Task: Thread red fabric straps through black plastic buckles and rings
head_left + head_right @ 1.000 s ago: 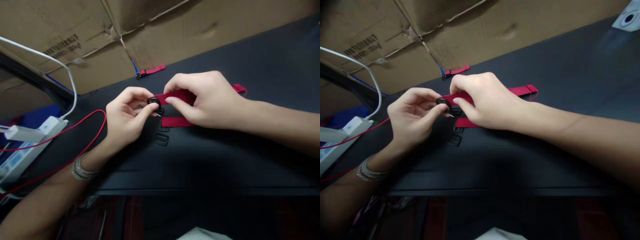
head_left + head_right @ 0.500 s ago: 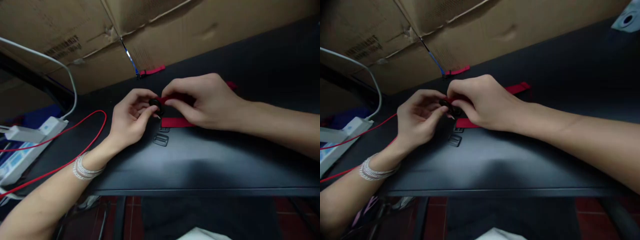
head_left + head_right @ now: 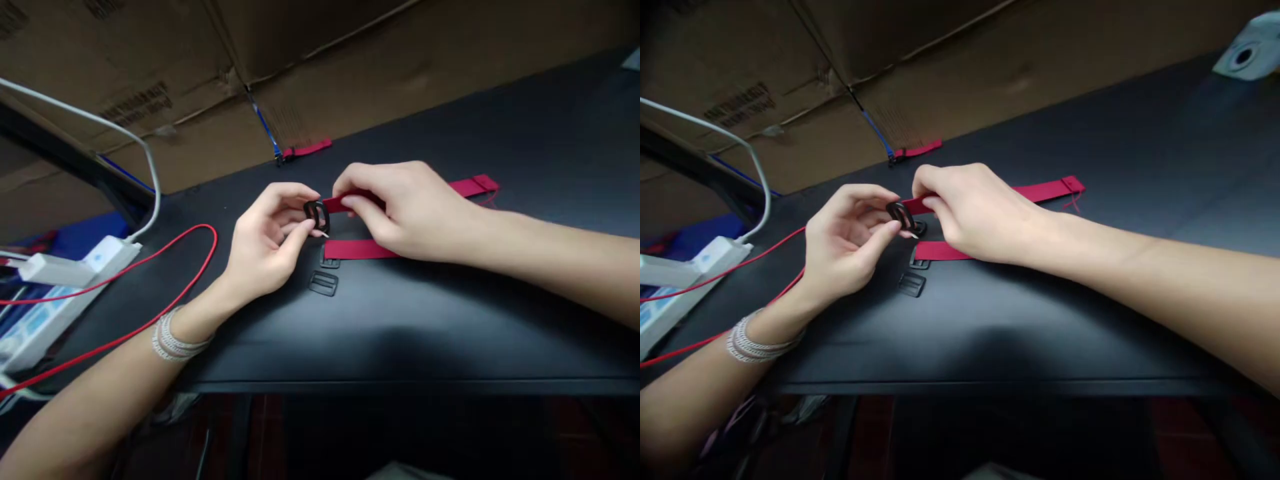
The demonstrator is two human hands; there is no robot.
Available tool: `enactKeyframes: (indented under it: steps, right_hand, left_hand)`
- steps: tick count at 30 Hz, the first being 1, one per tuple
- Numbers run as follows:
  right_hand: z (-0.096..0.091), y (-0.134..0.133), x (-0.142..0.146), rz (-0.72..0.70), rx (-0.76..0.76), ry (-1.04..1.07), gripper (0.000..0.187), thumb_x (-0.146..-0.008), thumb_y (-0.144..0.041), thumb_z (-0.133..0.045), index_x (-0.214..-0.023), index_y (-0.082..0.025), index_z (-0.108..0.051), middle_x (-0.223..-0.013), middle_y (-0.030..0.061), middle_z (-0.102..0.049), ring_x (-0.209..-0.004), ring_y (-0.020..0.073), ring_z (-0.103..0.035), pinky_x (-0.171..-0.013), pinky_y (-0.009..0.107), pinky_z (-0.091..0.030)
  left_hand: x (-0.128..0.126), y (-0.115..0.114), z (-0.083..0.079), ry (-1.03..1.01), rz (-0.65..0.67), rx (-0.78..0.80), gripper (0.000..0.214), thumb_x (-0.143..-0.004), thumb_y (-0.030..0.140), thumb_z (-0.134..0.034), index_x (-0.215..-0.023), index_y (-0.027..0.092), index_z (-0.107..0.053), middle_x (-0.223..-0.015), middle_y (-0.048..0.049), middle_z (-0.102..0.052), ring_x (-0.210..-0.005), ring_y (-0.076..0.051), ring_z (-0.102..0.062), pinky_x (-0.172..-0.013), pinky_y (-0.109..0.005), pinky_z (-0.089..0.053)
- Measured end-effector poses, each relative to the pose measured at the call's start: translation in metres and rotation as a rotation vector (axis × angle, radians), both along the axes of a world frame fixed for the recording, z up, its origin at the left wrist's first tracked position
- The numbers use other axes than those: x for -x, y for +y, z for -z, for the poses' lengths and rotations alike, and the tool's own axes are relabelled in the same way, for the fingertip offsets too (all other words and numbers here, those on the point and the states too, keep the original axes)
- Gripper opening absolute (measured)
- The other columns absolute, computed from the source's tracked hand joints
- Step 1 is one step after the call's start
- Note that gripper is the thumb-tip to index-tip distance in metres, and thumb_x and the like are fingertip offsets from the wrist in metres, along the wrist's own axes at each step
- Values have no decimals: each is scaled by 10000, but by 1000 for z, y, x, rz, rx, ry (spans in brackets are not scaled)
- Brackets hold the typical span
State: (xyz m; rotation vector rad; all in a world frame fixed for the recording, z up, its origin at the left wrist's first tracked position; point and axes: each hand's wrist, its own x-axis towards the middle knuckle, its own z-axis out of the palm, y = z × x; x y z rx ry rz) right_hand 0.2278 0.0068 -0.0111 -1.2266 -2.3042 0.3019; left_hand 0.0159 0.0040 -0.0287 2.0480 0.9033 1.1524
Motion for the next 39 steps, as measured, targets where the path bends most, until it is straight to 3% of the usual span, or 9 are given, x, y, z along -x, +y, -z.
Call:
enactKeyframes:
  steps: [8, 15, 22, 27, 31, 36, 39]
  right_hand:
    - [5, 4, -2, -72, -12, 68, 278, -939, -209, -433, -1043, -148, -684, -864, 47, -702, -728, 125, -582, -706, 242, -369]
    - [2, 3, -1, -10, 18, -7, 291, -939, -222, -427, -1055, -159, -686, -877, 55, -709, -731, 146, -595, -710, 260, -371]
    - [2, 3, -2, 122, 40, -73, 322, -915, -240, -436, -1096, -157, -689, -880, 85, -723, -703, 166, -582, -686, 291, -364]
    - [0, -1, -2, -19, 84, -54, 237, -888, -339, -539, -986, -179, -685, -764, 35, -679, -605, 122, -506, -641, 267, -331]
    - [2, -5, 0, -171, 90, -61, 279, -842, -435, -629, -967, -191, -680, -823, 27, -699, -668, 129, -551, -644, 251, -323]
    - [4, -2, -1, -61, 124, -119, 304, -861, -473, -609, -965, -195, -677, -830, 34, -703, -673, 143, -574, -628, 255, -329]
    - [3, 3, -3, 29, 131, -168, 311, -865, -471, -599, -983, -194, -677, -849, 50, -710, -699, 164, -588, -644, 265, -353]
  left_hand:
    - [0, 0, 0, -2, 0, 21, 255, -875, 141, -680, -1114, 168, -594, -972, -14, -682, -850, -116, -750, -802, -204, -667]
    - [0, 0, -1, -10, -23, 67, 299, -851, 166, -709, -1126, 167, -590, -1014, -22, -680, -854, -113, -743, -822, -220, -664]
    - [2, -2, -6, 127, -125, 65, 232, -845, 201, -702, -1066, 151, -651, -933, -26, -701, -781, -97, -686, -692, -185, -575]
    - [5, 0, -8, 347, -192, 50, 204, -862, 264, -657, -1024, 146, -695, -866, -29, -712, -688, -105, -634, -639, -222, -511]
    - [7, 1, -10, 526, -248, 8, 230, -867, 271, -623, -1032, 156, -734, -835, -22, -688, -629, -101, -578, -631, -247, -478]
    - [10, 3, -10, 655, -307, -68, 252, -820, 204, -578, -1002, 173, -749, -991, -64, -687, -819, -169, -618, -776, -317, -514]
    - [12, 4, -9, 668, -297, -78, 331, -835, 197, -539, -1105, 170, -727, -1112, -87, -688, -995, -222, -644, -906, -375, -537]
